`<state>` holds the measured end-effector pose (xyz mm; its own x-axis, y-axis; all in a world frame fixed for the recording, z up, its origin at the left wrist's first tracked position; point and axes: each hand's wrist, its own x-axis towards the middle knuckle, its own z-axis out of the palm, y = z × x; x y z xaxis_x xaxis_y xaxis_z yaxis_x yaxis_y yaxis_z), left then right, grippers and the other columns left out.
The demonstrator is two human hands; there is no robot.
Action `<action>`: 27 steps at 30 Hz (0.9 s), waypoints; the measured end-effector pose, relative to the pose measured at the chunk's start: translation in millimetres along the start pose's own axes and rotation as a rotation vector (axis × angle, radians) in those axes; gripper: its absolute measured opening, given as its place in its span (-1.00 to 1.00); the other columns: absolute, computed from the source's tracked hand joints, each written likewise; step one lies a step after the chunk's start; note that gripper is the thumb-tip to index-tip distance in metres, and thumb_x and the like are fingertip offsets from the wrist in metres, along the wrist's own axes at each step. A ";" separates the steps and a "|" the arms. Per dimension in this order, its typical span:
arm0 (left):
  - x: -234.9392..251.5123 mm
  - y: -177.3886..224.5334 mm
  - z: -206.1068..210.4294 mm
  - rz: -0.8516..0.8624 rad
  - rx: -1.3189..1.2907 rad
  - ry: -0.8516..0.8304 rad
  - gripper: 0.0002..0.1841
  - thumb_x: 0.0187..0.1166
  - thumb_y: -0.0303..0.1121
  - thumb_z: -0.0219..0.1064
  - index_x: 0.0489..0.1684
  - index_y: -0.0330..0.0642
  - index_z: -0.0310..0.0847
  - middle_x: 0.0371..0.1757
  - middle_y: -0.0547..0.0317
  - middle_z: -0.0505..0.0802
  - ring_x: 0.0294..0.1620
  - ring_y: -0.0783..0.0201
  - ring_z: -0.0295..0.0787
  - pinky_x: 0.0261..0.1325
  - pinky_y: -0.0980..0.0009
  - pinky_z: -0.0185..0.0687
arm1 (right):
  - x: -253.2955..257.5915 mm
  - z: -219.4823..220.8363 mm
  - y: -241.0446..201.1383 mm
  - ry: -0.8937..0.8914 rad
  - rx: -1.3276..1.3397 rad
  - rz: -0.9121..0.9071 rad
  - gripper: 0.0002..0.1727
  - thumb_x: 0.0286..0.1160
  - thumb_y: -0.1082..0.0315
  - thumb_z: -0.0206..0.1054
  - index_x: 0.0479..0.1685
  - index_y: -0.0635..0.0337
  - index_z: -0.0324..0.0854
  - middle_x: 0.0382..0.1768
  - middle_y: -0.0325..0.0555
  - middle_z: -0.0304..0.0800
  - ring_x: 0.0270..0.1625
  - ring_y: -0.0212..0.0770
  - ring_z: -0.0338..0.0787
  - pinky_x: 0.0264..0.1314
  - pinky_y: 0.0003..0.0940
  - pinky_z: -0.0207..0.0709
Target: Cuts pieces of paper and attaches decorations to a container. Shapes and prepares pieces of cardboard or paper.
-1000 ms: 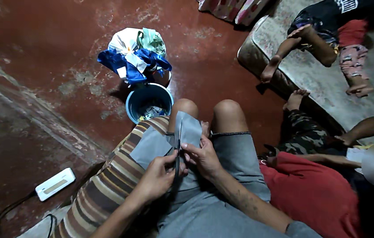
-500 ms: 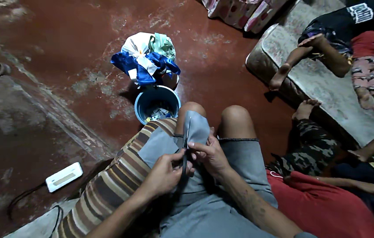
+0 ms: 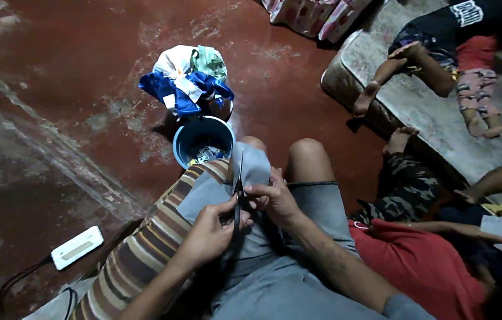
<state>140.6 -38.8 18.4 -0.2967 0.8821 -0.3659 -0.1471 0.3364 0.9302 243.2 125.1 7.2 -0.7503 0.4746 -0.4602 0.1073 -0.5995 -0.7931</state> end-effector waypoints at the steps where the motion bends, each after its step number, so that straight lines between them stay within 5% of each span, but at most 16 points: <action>1: -1.0 -3.0 2.6 -0.014 -0.010 -0.005 -0.50 0.62 -0.36 0.39 0.55 -0.26 0.53 0.04 0.20 0.95 0.04 0.28 0.93 0.26 0.33 0.84 | -3.0 -2.1 3.9 0.022 -0.006 0.010 -0.61 0.33 0.58 0.39 0.16 0.39 0.47 -0.41 0.02 0.76 -0.58 -0.30 0.67 -0.55 -0.45 0.60; 10: -5.0 -14.3 14.5 -0.061 -0.002 -0.012 -0.66 0.63 -0.35 0.38 0.33 -0.18 0.70 -0.01 0.28 0.94 -0.01 0.35 0.91 0.17 0.38 0.85 | -19.0 -6.0 23.3 0.090 -0.043 -0.041 -0.55 0.31 0.58 0.46 0.20 0.43 0.45 -0.42 0.03 0.74 -0.62 -0.27 0.63 -0.59 -0.41 0.58; 27: -0.2 -14.4 10.9 -0.063 -0.052 -0.034 -0.46 0.62 -0.40 0.39 0.59 -0.31 0.47 0.05 0.15 0.95 0.05 0.25 0.93 0.27 0.33 0.83 | -13.3 -15.5 18.8 0.035 0.000 0.000 -0.51 0.22 0.60 0.44 0.21 0.40 0.45 -0.38 0.04 0.76 -0.60 -0.29 0.64 -0.58 -0.44 0.57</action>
<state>153.1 -40.2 5.4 -0.2537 0.8707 -0.4213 -0.2131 0.3745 0.9024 265.3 117.5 -7.8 -0.7268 0.4970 -0.4741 0.1073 -0.5996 -0.7931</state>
